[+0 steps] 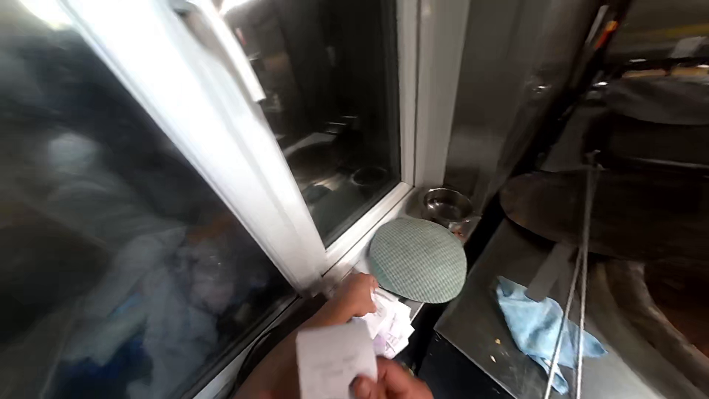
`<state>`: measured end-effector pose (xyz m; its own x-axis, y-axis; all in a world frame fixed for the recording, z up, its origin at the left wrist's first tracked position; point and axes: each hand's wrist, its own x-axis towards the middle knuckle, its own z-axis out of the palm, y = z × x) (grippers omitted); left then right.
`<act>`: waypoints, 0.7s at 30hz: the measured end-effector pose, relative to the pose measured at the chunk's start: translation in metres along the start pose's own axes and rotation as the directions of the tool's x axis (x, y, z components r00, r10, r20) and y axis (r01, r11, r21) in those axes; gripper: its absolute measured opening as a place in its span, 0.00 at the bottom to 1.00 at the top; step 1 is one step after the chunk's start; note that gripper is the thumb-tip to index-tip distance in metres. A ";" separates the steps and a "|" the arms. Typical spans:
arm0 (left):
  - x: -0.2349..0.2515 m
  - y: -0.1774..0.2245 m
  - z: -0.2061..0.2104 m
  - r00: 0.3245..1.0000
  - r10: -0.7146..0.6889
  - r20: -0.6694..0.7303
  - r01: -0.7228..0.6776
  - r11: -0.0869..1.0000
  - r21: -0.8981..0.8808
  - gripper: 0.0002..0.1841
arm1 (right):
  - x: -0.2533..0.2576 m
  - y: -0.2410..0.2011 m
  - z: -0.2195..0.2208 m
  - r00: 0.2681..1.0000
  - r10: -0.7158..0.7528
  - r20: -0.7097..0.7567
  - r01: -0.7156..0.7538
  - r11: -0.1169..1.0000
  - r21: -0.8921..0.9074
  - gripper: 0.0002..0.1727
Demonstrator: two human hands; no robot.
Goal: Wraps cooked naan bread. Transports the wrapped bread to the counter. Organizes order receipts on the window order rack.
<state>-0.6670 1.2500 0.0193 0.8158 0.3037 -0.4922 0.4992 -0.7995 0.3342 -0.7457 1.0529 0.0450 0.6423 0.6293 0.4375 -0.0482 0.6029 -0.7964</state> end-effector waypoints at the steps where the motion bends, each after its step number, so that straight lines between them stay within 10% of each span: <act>1: -0.003 0.001 -0.009 1.000 -0.009 -0.027 0.009 1.000 -0.021 0.37 | 0.008 -0.005 0.000 0.998 0.054 -0.026 -0.054 0.998 0.015 0.05; 4: -0.031 -0.020 -0.033 0.960 0.036 -0.278 -0.107 0.964 -0.244 0.42 | 0.032 -0.013 0.000 0.988 0.153 -0.036 -0.151 0.987 0.063 0.07; 9: -0.155 -0.068 -0.079 0.893 0.079 -0.444 -0.251 0.904 -0.345 0.15 | 0.071 -0.008 0.005 0.995 0.081 0.064 -0.088 0.990 0.112 0.07; 15: -0.254 -0.124 -0.006 0.819 0.281 -0.501 -0.493 0.791 -0.363 0.41 | 0.108 -0.021 0.024 0.990 0.080 0.116 -0.086 0.995 0.044 0.08; 21: -0.261 -0.124 0.036 0.614 0.285 -0.736 -0.559 0.815 -0.151 0.14 | 0.136 -0.031 0.057 0.975 0.146 0.166 -0.147 0.989 -0.008 0.08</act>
<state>-0.9525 1.2515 0.0778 0.8583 0.3397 0.3845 -0.0054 -0.7434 0.6688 -0.7002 1.1479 0.1532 0.4922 0.7834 0.3795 -0.1359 0.4998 -0.8554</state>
